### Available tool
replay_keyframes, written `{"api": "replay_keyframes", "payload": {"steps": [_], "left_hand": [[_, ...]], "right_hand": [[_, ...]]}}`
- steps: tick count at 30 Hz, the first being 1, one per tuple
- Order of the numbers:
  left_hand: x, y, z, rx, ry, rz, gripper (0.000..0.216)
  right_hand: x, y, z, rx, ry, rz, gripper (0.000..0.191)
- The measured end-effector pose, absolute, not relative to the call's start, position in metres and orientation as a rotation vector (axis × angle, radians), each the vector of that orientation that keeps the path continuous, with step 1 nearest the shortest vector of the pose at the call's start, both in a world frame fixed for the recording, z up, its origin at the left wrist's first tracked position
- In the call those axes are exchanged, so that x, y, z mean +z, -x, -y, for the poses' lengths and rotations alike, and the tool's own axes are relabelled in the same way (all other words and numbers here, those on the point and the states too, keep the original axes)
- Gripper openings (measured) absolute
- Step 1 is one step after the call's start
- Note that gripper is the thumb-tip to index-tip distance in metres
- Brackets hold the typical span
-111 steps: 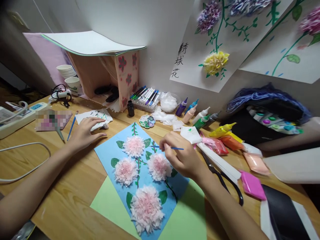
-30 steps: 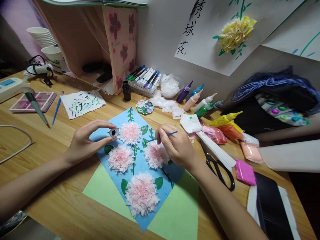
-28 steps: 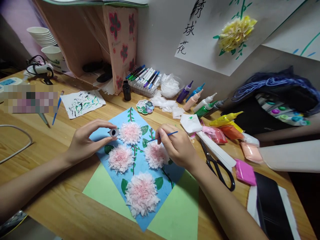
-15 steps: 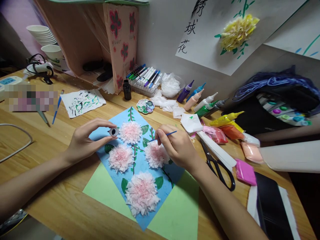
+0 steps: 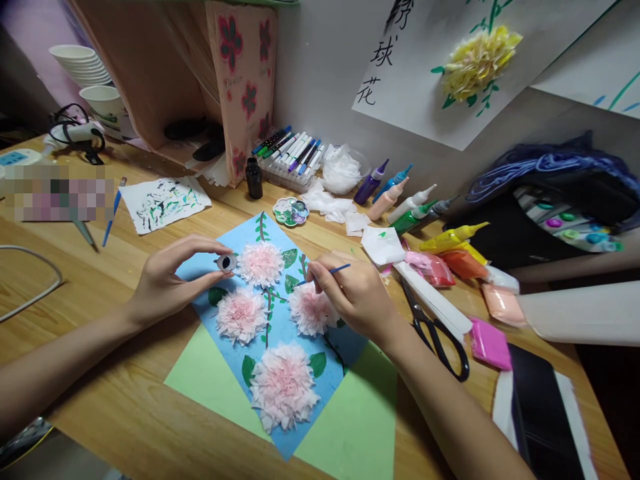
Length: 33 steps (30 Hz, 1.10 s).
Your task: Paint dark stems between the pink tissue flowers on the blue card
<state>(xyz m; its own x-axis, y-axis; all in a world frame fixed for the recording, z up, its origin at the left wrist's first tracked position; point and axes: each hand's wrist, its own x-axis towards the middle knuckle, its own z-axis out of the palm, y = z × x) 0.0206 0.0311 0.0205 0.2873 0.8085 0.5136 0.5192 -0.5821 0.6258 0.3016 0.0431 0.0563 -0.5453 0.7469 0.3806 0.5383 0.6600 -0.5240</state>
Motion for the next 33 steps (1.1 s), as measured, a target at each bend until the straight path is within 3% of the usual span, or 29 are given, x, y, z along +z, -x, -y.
{"api": "replay_keyframes", "payload": {"steps": [15, 24, 33], "left_hand": [[0.020, -0.020, -0.030, 1.209, -2.230, -1.191, 0.023], [0.011, -0.031, -0.025, 1.173, -2.216, -1.131, 0.037], [0.012, -0.034, -0.023, 1.166, -2.117, -1.076, 0.047]], "right_hand": [[0.063, -0.301, -0.043, 0.476, 0.941, 2.247, 0.033], [0.069, -0.293, -0.032, 0.736, 0.765, 1.669, 0.039], [0.078, -0.270, -0.034, 0.726, 0.767, 1.944, 0.038]]}}
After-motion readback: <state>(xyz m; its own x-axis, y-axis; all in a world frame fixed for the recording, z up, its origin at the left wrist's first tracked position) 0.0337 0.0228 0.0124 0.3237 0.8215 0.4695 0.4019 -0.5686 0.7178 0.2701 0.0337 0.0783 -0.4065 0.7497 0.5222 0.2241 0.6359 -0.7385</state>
